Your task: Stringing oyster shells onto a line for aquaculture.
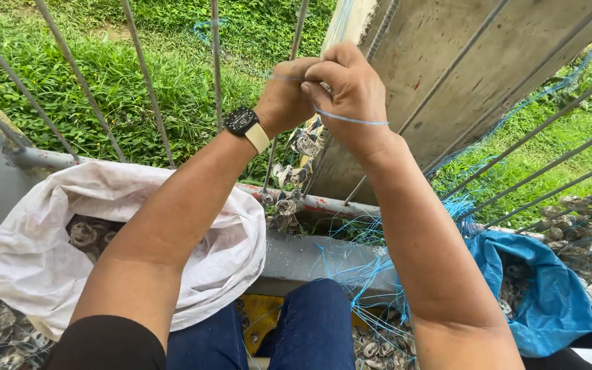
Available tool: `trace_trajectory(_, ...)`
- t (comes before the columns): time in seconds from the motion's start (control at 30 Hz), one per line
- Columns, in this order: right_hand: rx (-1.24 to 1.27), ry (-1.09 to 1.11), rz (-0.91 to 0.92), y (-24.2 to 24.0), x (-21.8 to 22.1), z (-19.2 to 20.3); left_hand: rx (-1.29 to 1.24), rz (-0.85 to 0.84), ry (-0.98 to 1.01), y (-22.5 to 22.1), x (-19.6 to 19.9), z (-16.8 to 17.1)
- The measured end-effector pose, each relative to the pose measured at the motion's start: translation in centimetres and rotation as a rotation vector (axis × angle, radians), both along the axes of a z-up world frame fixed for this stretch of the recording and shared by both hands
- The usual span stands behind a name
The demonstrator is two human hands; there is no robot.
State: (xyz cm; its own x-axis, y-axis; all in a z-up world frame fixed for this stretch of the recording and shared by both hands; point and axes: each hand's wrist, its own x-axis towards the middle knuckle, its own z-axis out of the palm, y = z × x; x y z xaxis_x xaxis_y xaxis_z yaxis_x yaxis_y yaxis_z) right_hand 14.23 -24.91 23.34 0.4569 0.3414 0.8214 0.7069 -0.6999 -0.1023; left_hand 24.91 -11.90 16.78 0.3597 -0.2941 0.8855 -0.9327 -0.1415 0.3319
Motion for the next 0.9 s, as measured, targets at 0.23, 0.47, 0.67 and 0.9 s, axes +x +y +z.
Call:
trace_trajectory(0.23,-0.004,0.116,-0.023,0.3,0.0,0.4,-0.001,-0.043,0.064,0.0,-0.2,0.3)
trace_trajectory(0.47,0.084,0.216,0.177,-2.0,-0.5,-1.2,0.041,0.028,0.112,0.7,-1.0,1.0)
trace_trajectory(0.67,0.072,0.541,0.020,-6.6,-2.1,-1.2,0.091,0.084,-0.119,-0.4,-0.5,0.5)
trace_trajectory(0.9,-0.451,0.381,-0.352,-6.3,-7.5,6.0,0.073,0.079,-0.143,0.4,0.2,0.0)
